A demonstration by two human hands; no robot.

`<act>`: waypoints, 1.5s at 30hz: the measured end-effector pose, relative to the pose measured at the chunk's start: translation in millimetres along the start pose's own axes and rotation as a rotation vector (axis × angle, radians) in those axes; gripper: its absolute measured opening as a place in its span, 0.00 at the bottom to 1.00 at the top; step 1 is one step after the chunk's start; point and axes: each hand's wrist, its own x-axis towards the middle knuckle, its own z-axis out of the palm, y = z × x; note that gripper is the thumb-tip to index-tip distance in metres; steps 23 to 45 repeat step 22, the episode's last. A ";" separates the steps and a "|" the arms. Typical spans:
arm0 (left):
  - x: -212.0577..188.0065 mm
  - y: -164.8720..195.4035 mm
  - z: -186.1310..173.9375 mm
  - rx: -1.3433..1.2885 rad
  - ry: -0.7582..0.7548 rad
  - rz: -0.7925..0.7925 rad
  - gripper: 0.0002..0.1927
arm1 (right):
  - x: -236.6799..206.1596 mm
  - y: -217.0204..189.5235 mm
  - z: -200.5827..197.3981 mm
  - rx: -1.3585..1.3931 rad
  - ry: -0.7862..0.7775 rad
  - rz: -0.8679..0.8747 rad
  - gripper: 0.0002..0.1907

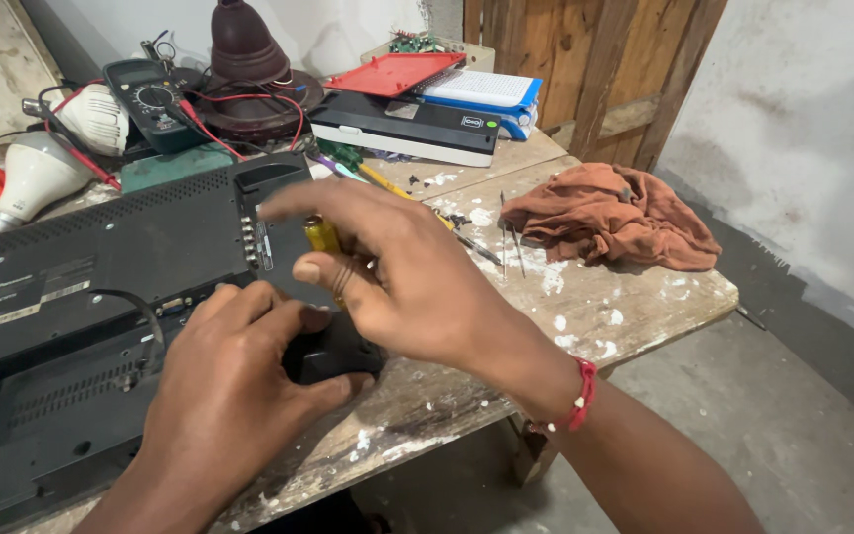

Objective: The person works on a television lying face-down on a cluttered workbench. They first handle the power cable at the TV's edge, then use a yellow-handled screwdriver to unscrew screws from the back panel, repositioning the TV and continuing to remove screws along its side.

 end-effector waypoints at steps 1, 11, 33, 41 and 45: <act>0.2 0.4 -0.7 -0.032 0.033 0.033 0.28 | 0.8 1.7 -0.5 -0.066 -0.015 -0.043 0.18; -0.7 -4.8 2.6 0.018 -0.037 -0.015 0.28 | -4.6 13.8 -7.7 0.445 -0.200 0.140 0.17; 1.8 2.7 -0.7 -0.004 -0.014 -0.019 0.29 | -8.8 5.0 -11.1 0.097 -0.093 0.228 0.14; 1.8 2.7 -0.7 -0.004 -0.014 -0.019 0.29 | -8.8 5.0 -11.1 0.097 -0.093 0.228 0.14; 1.8 2.7 -0.7 -0.004 -0.014 -0.019 0.29 | -8.8 5.0 -11.1 0.097 -0.093 0.228 0.14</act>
